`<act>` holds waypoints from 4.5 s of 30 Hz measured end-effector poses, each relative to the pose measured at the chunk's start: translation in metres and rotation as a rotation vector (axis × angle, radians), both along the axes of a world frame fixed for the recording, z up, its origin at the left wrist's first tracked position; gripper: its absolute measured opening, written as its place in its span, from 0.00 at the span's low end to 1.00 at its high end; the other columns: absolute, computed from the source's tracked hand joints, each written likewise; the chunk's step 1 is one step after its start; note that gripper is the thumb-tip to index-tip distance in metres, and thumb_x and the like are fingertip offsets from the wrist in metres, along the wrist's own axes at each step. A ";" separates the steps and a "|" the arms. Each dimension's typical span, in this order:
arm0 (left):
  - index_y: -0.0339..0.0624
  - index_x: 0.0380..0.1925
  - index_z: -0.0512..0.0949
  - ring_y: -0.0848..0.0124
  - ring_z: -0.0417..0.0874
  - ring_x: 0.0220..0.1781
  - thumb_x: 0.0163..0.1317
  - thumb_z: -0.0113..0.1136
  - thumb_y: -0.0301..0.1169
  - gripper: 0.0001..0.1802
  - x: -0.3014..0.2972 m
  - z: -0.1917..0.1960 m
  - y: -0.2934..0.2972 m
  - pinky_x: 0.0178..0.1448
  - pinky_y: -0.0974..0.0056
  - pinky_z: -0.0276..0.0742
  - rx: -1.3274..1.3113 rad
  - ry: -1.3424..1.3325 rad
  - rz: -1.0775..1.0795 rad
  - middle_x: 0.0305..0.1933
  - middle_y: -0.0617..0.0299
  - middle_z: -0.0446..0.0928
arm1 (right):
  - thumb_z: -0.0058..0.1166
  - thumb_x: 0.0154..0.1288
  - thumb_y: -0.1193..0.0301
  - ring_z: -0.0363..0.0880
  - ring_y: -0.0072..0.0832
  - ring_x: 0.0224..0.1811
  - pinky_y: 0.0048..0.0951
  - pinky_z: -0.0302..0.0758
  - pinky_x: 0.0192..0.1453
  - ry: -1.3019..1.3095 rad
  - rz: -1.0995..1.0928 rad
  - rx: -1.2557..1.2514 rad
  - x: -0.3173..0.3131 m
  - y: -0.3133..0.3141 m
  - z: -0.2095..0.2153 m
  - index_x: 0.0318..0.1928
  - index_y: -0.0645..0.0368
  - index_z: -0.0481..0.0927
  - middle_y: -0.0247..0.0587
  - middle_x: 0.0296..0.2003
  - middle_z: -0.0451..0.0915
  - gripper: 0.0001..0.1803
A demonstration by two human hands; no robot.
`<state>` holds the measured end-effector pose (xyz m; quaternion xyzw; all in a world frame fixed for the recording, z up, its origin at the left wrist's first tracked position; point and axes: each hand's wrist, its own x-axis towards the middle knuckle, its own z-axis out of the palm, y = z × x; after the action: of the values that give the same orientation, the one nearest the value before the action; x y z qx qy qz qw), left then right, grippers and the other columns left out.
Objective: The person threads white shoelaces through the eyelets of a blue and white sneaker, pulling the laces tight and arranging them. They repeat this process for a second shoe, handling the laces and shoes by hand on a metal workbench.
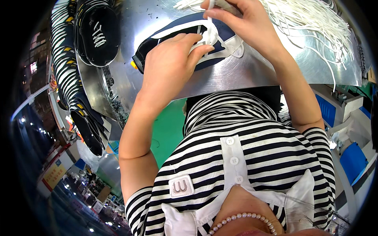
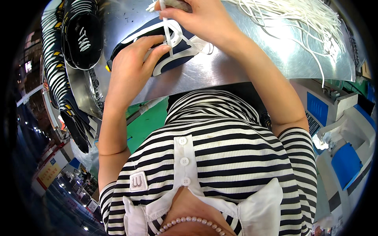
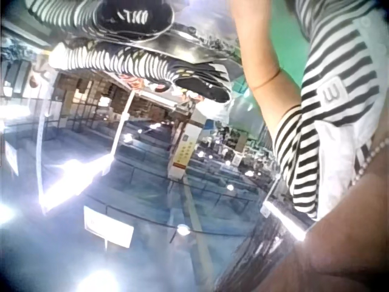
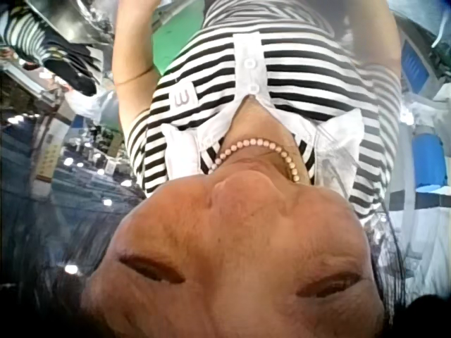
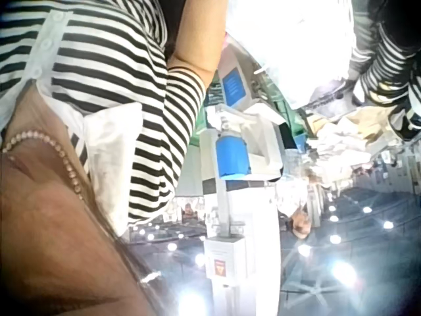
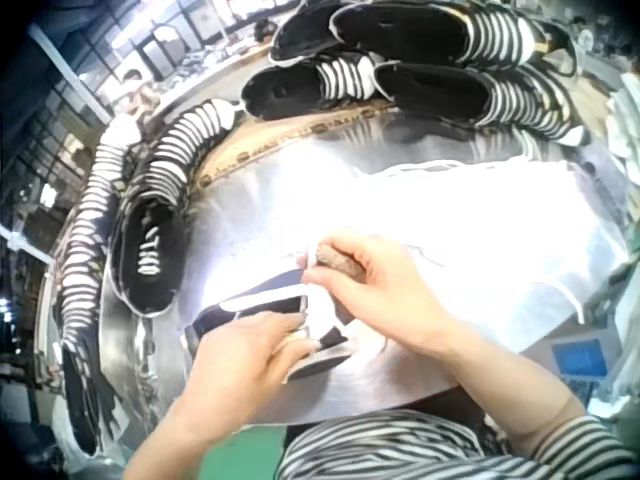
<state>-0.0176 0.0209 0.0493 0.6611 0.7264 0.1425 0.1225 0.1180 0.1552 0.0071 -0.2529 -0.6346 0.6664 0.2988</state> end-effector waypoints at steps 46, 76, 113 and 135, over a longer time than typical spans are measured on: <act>0.36 0.39 0.80 0.58 0.85 0.37 0.56 0.64 0.26 0.11 0.003 -0.040 0.003 0.44 0.61 0.79 0.010 -0.391 0.017 0.36 0.52 0.82 | 0.57 0.65 0.68 0.82 0.51 0.32 0.46 0.78 0.38 -0.460 -0.097 0.397 0.014 -0.056 -0.042 0.43 0.63 0.69 0.54 0.27 0.80 0.14; 0.45 0.38 0.85 0.78 0.79 0.44 0.62 0.67 0.42 0.13 -0.032 -0.032 0.005 0.50 0.74 0.71 -0.857 -1.077 0.294 0.39 0.68 0.82 | 0.72 0.53 0.60 0.80 0.27 0.44 0.27 0.77 0.50 -0.364 -0.227 0.230 0.027 -0.028 -0.030 0.49 0.59 0.74 0.41 0.42 0.80 0.28; 0.41 0.29 0.78 0.56 0.79 0.53 0.44 0.67 0.25 0.10 -0.006 0.056 0.025 0.48 0.57 0.77 0.597 0.075 -0.482 0.54 0.56 0.77 | 0.66 0.61 0.55 0.80 0.23 0.42 0.26 0.74 0.46 -0.682 -0.322 0.878 0.093 0.012 -0.020 0.49 0.57 0.81 0.36 0.39 0.83 0.22; 0.35 0.52 0.77 0.70 0.79 0.46 0.66 0.56 0.58 0.35 0.002 -0.033 0.045 0.54 0.69 0.74 -0.630 -1.317 0.352 0.43 0.57 0.81 | 0.64 0.61 0.70 0.79 0.17 0.31 0.21 0.73 0.33 -0.032 -0.287 -0.137 0.055 -0.035 -0.035 0.49 0.62 0.77 0.36 0.33 0.84 0.17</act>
<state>-0.0155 0.0661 0.0166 0.2467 0.6045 0.3112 0.6906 0.1731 0.1207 -0.0284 -0.3713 -0.5495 0.6544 0.3632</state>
